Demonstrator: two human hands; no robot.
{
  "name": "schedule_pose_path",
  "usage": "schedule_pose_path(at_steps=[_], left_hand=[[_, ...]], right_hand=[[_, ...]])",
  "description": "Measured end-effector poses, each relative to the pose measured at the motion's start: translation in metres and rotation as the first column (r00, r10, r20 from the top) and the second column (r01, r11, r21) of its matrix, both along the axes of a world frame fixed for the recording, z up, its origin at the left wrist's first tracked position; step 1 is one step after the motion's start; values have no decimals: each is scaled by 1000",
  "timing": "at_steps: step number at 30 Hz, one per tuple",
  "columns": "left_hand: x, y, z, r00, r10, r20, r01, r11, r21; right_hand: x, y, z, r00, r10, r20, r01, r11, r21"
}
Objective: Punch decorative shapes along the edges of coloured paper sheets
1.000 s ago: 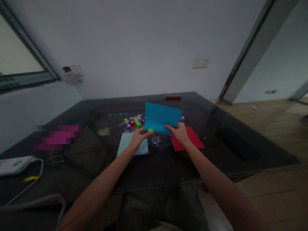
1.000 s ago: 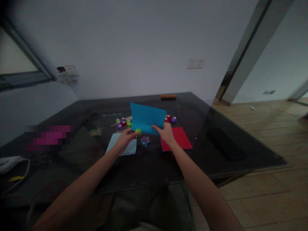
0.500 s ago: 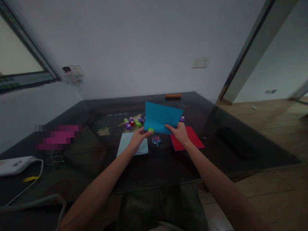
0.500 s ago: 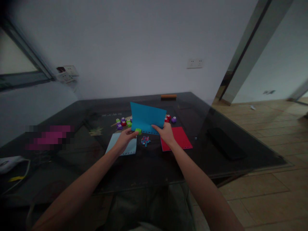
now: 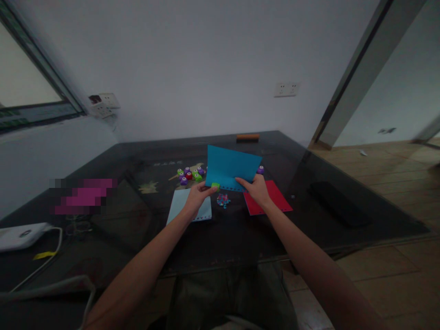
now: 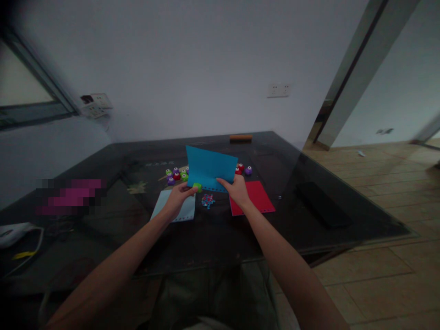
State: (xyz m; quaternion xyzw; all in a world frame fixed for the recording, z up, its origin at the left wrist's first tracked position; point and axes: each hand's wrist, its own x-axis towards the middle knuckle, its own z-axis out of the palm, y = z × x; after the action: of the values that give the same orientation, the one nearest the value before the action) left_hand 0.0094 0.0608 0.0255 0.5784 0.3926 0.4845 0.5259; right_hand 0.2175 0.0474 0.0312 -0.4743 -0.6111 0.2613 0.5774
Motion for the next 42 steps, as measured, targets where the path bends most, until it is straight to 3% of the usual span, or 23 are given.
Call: schedule_pose_path(at_steps=[42], left_hand=[[-2,3,-5,1000,-3,-24,4,999,41]], right_hand=[[-1,0,0,999,-20,28,20,1000,23]])
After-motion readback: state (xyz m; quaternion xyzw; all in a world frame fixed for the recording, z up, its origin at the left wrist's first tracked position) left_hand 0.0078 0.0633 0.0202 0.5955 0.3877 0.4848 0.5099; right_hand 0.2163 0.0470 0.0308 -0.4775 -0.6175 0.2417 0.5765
